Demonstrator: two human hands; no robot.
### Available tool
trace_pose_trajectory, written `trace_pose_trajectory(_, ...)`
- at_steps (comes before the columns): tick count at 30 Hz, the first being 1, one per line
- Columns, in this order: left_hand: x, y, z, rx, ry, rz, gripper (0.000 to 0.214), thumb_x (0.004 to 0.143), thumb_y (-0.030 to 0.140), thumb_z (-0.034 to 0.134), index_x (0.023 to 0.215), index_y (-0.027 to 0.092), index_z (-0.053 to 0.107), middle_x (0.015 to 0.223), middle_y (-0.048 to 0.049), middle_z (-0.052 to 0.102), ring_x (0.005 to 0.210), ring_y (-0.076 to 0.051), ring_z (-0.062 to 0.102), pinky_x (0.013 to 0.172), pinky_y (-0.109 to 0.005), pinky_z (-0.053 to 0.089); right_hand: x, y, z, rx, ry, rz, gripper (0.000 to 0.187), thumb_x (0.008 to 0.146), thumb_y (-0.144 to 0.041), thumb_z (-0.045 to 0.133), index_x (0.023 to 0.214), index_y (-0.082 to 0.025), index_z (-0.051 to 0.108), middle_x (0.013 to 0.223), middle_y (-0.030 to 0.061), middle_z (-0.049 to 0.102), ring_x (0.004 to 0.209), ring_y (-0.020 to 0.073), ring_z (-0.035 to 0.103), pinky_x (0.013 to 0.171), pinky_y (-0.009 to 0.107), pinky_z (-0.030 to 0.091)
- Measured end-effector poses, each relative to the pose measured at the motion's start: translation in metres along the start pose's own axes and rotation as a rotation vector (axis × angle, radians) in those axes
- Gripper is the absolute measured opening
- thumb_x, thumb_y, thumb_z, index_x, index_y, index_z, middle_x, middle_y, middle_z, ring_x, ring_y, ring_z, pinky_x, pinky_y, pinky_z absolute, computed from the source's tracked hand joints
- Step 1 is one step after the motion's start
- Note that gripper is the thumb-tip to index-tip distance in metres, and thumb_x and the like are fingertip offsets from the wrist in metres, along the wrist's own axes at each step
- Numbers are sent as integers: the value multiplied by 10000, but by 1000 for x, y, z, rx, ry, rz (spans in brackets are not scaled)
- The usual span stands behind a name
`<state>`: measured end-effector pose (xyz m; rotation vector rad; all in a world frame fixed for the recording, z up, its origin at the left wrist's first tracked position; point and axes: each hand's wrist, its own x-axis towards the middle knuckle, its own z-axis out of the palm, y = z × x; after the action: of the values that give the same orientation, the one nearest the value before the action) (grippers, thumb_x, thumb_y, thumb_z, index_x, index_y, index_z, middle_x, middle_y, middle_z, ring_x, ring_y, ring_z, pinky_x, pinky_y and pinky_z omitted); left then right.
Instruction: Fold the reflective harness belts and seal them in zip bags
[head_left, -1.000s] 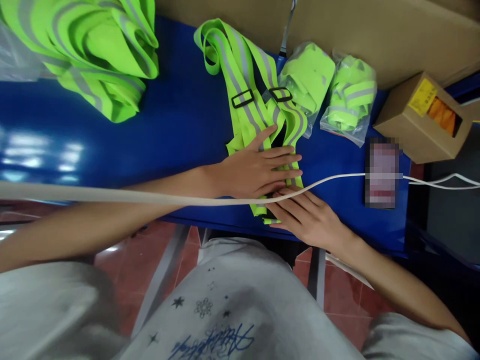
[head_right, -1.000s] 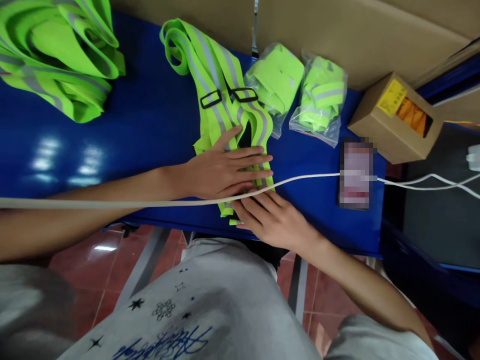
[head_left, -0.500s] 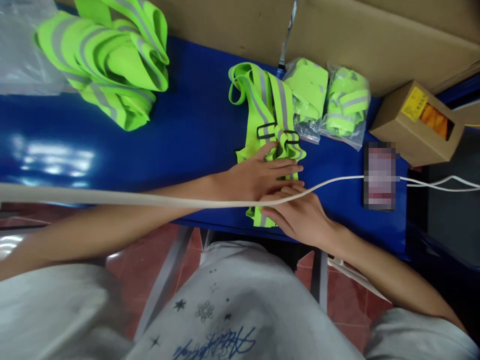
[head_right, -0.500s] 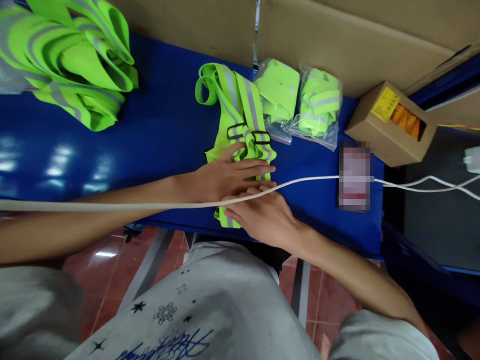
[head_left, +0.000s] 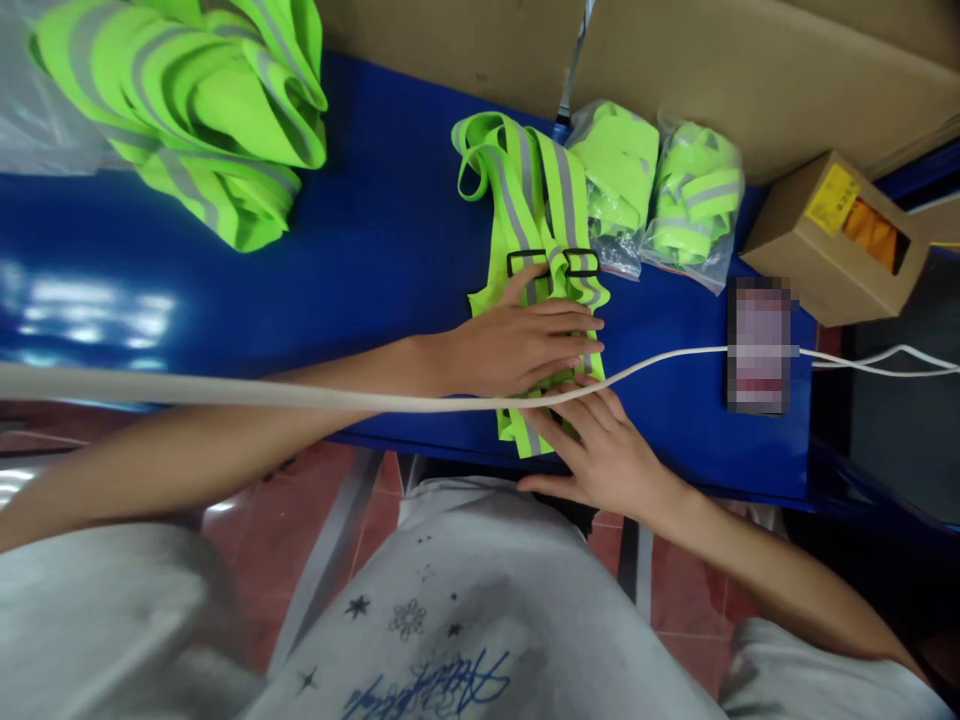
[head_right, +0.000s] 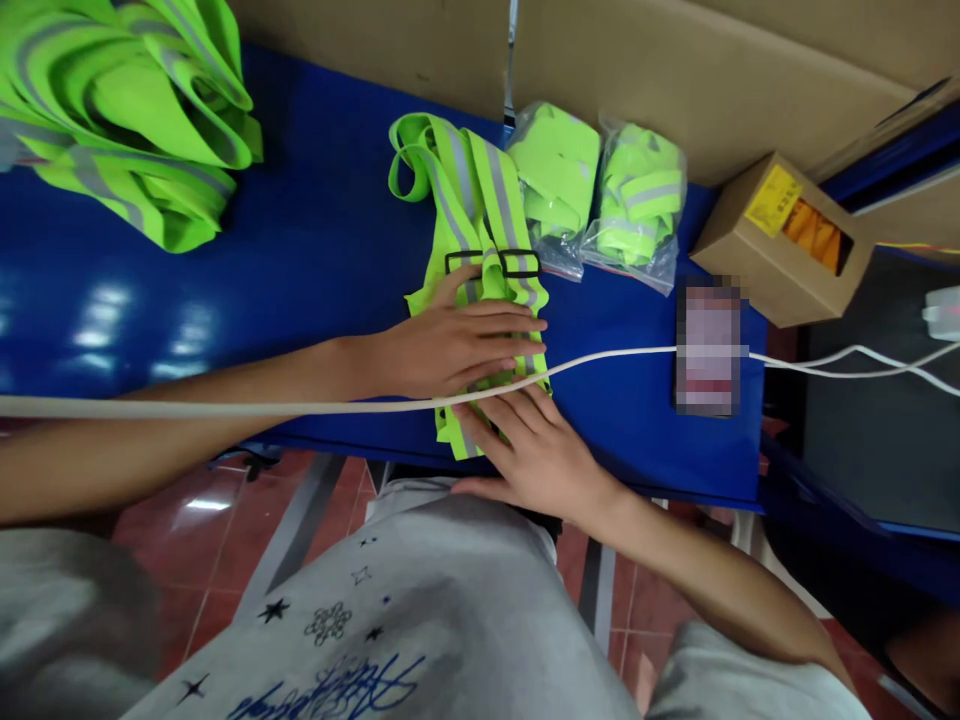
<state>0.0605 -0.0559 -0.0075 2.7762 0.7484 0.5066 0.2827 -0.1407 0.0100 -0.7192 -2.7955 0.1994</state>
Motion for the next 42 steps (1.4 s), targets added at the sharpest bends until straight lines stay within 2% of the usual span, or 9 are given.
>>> trace_pose_trajectory(2,1,1,2,16,15,5,389,1151,300,351,1442,267,607,1560,-40,592,1470,-196,534,1369,-643,20,-4,-3,3,-13,-14,8,744,991,-640,611,1479,-80,599,1360,225,671,1295,358,590,1136,571,456)
trace_pose_trajectory(8,5,11,0,104,22,50,403,1143,362,362,1445,261,609,1530,-77,614,1508,-247,508,1345,-713,33,-14,-10,-4,-95,111,-70,403,1028,-325,663,1364,-102,685,1177,118,775,1133,263,680,1095,451,496)
trace_pose_trajectory(12,12,7,-2,57,9,65,365,1104,343,447,1424,346,622,1557,14,590,1558,-242,445,1377,-646,84,-4,-2,-21,-23,142,-51,344,1043,-452,641,1129,-141,761,989,51,806,902,186,727,848,327,544)
trace_pose_trajectory(16,20,-4,3,18,-76,128,413,1077,320,477,1469,392,584,1668,31,459,1581,-249,408,1388,-601,96,17,16,-28,120,66,107,375,1088,-496,536,975,-205,743,837,2,778,772,140,710,666,269,459)
trace_pose_trajectory(21,21,-18,5,-29,-84,115,482,1062,364,508,1543,345,518,1689,-5,429,1585,-253,393,1397,-527,91,29,24,-19,-46,89,110,312,1084,-447,557,1063,-180,718,1028,66,776,998,217,704,922,354,477)
trace_pose_trajectory(26,21,-21,3,-4,-68,104,398,1099,298,436,1471,308,578,1649,-53,475,1538,-252,436,1326,-569,171,14,14,-5,-165,162,113,292,1053,-309,631,1306,-165,656,1207,116,737,1163,255,662,1039,407,482)
trace_pose_trajectory(31,21,-21,3,60,-68,132,423,1093,259,440,1491,337,556,1635,-79,471,1475,-285,484,1214,-560,282,5,8,-6,-90,89,101,678,979,-593,665,1420,-79,620,1362,196,686,1338,345,582,1180,512,448)
trace_pose_trajectory(38,16,-22,6,53,-1,112,448,1136,382,316,1504,334,567,1561,-101,536,1438,-263,510,1211,-519,308,-4,-1,-5,-88,59,145,823,960,-726,592,1504,-108,581,1445,175,662,1403,357,521,1231,527,355)
trace_pose_trajectory(42,17,-18,4,-38,-10,76,410,1123,407,398,1471,338,604,1545,-106,555,1398,-261,546,1212,-503,304,-8,-6,1,-118,39,134,803,985,-715,559,1493,-94,592,1454,176,660,1390,338,518,1206,487,350)
